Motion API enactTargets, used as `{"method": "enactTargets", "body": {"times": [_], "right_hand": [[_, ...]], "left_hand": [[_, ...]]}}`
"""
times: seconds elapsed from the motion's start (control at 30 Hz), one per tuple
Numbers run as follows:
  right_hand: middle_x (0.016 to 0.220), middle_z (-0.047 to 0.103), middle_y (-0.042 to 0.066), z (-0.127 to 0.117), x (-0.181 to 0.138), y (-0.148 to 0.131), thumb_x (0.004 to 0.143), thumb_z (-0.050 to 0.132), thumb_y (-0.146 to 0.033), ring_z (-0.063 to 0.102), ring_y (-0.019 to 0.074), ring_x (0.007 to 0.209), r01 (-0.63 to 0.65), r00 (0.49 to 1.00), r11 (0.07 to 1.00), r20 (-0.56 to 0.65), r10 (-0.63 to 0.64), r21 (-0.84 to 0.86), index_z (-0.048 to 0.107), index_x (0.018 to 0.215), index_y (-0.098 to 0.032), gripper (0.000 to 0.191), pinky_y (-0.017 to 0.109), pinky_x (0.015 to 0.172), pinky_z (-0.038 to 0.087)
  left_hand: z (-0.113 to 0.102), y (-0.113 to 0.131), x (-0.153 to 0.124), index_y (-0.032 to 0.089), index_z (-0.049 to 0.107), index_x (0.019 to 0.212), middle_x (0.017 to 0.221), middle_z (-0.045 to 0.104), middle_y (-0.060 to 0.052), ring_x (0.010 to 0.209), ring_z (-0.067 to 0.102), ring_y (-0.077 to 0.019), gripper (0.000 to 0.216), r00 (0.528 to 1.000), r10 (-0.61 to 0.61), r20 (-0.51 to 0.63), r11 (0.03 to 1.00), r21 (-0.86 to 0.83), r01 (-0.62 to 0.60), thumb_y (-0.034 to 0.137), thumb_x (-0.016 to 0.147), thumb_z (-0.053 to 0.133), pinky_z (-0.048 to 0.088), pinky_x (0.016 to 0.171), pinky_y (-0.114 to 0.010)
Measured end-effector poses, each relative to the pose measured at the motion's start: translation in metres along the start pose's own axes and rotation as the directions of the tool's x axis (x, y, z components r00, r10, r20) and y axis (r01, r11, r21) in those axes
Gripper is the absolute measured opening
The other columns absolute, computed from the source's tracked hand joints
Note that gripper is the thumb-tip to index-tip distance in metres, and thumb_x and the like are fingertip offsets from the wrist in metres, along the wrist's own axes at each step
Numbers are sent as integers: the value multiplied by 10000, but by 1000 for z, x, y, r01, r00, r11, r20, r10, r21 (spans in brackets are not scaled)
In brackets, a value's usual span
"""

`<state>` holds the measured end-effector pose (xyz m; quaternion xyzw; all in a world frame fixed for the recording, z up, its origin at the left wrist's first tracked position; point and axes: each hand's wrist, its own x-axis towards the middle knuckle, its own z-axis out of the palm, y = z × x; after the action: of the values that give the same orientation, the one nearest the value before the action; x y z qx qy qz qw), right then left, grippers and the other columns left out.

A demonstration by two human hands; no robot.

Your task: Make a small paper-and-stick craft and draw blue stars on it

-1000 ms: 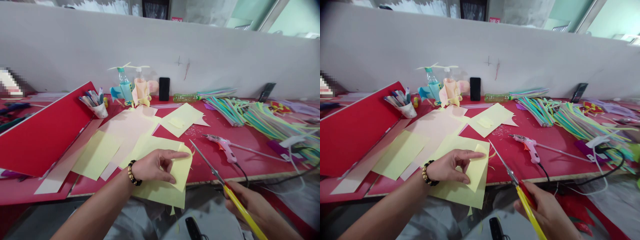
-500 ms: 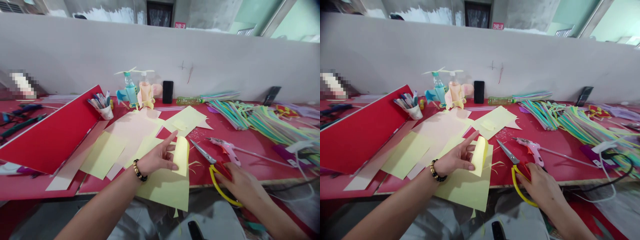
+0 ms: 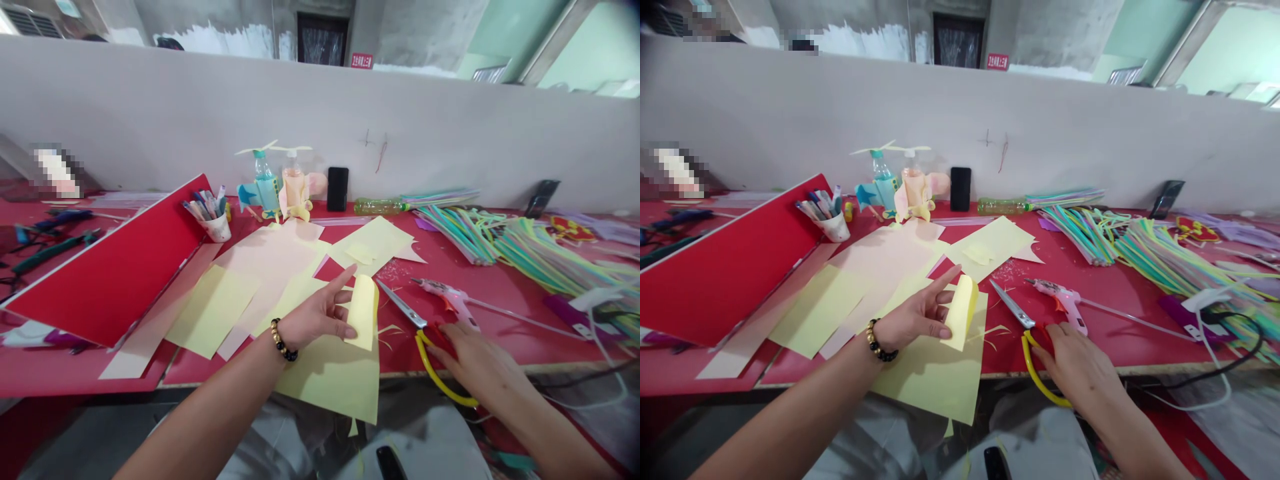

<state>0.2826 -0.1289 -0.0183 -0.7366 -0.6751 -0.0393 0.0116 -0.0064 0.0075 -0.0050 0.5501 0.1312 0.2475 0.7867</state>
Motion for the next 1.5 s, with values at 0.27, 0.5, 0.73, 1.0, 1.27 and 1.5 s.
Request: {"method": "enactTargets", "body": {"times": [0.27,0.5,0.73,1.0,1.27,1.5], "right_hand": [[1092,654,152,-28,30,-21,827,539,-434,606,327,1001,4,986,990,-166,20,143,636,1021,-160,350,439,800,478],[947,713,67,-38,66,-79,797,611,-472,643,238,857,-30,995,335,-4,99,942,679,1024,-204,357,349,744,497],[816,725,39,-22,73,-122,731,697,-468,655,218,723,-156,971,-429,218,100,890,685,1045,-205,410,305,603,497],[818,722,36,-12,73,-135,725,717,-421,664,209,729,-90,969,-571,204,139,816,686,947,-205,311,302,606,507],[755,692,2,0,72,-136,722,721,-418,641,172,645,-55,969,-541,175,173,839,623,775,-200,244,265,534,483],[614,647,-44,1,71,-135,699,758,-354,627,166,574,-73,960,-566,211,182,822,563,753,-223,241,267,520,474]], "left_hand": [[-1,-1,0,464,116,1440,1171,538,-53,679,536,-70,1135,1000,-19,3,1000,-2,19,86,612,795,482,580,-206],[-1,0,1,476,33,1437,1272,522,-90,696,580,-87,1155,995,-17,101,999,-41,21,56,641,758,490,586,-208],[-3,-1,0,470,28,1439,1085,569,-41,662,560,-79,1076,997,-16,79,997,-73,22,87,708,719,457,506,-160],[-4,-4,1,392,161,1459,970,581,-8,629,525,-51,934,993,-85,-84,990,-118,75,130,742,699,362,499,-147],[-4,-1,3,312,171,1475,1042,651,-72,594,553,-71,931,983,-146,-111,981,-144,129,155,731,709,316,460,-164],[-4,-3,4,262,282,1449,906,647,-40,569,518,-62,807,976,-134,-170,982,-159,107,243,762,704,356,492,-164]]}}
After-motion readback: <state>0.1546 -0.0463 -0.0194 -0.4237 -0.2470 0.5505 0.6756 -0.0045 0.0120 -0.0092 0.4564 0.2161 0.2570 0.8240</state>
